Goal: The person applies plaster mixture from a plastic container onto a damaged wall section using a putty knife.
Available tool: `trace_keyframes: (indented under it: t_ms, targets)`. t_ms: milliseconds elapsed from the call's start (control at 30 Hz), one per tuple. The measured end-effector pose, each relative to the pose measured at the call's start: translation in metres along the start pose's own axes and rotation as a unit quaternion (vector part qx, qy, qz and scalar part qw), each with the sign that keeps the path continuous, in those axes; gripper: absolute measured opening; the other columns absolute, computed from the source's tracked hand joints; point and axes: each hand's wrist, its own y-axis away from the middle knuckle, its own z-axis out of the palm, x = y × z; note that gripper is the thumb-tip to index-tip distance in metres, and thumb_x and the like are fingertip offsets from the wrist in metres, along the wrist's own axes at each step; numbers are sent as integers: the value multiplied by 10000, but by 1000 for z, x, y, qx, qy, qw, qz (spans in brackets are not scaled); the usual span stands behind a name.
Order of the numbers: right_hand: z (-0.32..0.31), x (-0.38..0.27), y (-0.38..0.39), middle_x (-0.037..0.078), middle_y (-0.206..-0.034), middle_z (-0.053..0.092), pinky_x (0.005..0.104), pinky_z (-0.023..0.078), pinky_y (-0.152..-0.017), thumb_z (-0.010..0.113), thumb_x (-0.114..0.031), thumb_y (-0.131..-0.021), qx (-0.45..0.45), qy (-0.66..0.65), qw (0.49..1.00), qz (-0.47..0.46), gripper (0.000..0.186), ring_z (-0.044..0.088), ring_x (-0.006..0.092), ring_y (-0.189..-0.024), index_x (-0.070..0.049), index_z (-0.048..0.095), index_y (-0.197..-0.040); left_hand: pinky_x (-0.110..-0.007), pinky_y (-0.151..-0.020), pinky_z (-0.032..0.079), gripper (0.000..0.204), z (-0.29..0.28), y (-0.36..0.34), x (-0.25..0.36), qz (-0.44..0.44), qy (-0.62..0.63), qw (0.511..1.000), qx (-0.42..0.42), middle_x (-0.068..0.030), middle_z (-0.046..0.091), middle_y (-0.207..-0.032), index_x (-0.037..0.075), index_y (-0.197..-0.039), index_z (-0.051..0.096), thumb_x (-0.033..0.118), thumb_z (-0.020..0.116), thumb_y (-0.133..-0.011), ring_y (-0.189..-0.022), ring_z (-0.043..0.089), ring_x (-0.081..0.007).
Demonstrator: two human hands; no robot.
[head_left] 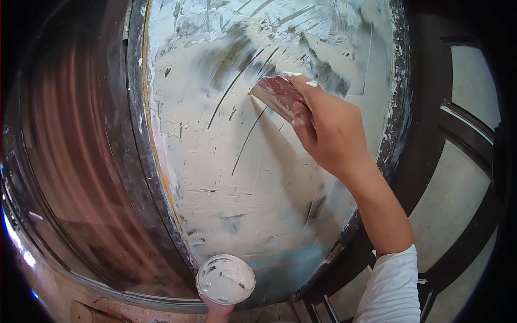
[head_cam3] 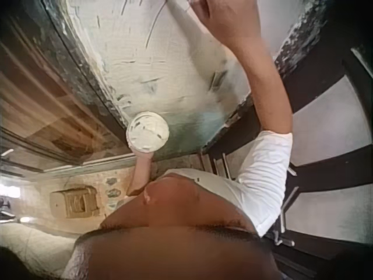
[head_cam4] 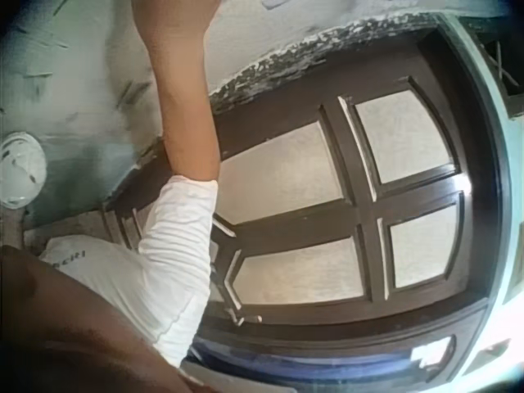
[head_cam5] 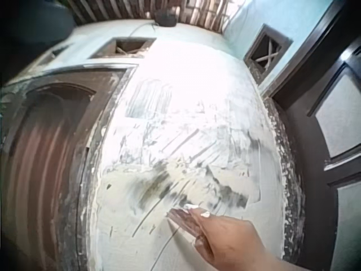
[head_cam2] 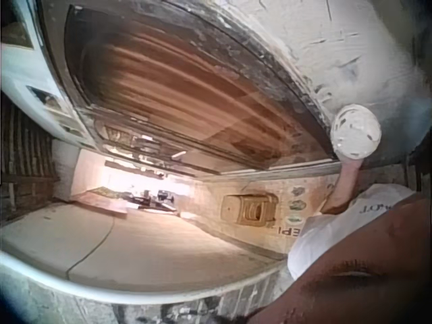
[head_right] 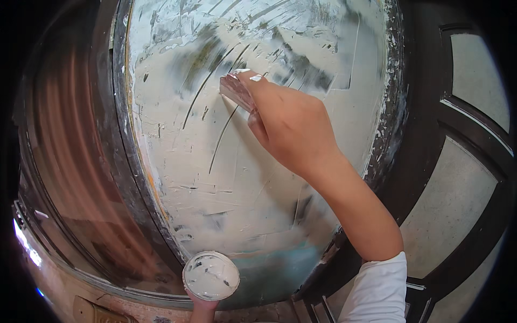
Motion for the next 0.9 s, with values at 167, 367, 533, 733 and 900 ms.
trace_keyframes:
  t_ms: [167, 367, 533, 733, 900]
  targets:
    - [5, -1, 2, 106, -836, 632, 376, 497, -605, 651, -26, -758, -4, -2, 1000, 12, 485, 620, 284, -690, -51, 539, -1230, -597, -1090, 323, 686, 1, 0, -1, 11, -19, 1000, 1, -134, 496, -1413, 121, -1375, 499, 604, 321, -921, -1306, 443, -390]
    - [4, -1, 0, 63, -769, 606, 355, 487, -580, 654, -62, -753, 15, 9, 999, -28, 500, 610, 242, -672, -56, 521, -1236, -594, -1083, 333, 658, 7, -1, 3, 3, -5, 1000, 1, -126, 508, -1403, 126, -1358, 516, 585, 338, -922, -1296, 455, -383]
    - [10, 6, 6, 65, -768, 608, 358, 487, -573, 653, -49, -754, 9, 23, 1000, -13, 484, 607, 244, -665, -59, 529, -1221, -593, -1070, 352, 635, 1, -1, 5, -3, 7, 1000, 25, -121, 525, -1386, 127, -1339, 532, 571, 349, -924, -1278, 477, -375]
    - [11, 6, 10, 67, -788, 620, 364, 489, -567, 655, -44, -753, 14, 22, 1000, -4, 451, 610, 247, -663, -48, 548, -1191, -603, -1068, 349, 645, -13, -6, 5, 13, 2, 1000, 28, -123, 517, -1395, 128, -1345, 528, 580, 356, -919, -1285, 470, -379]
    - [18, 11, 19, 63, -783, 619, 347, 489, -561, 654, -44, -750, 32, 15, 999, -11, 436, 607, 231, -653, -50, 554, -1175, -610, -1077, 333, 684, -12, -1, 5, 14, -13, 1000, 6, -123, 484, -1428, 130, -1374, 500, 606, 361, -904, -1310, 440, -385]
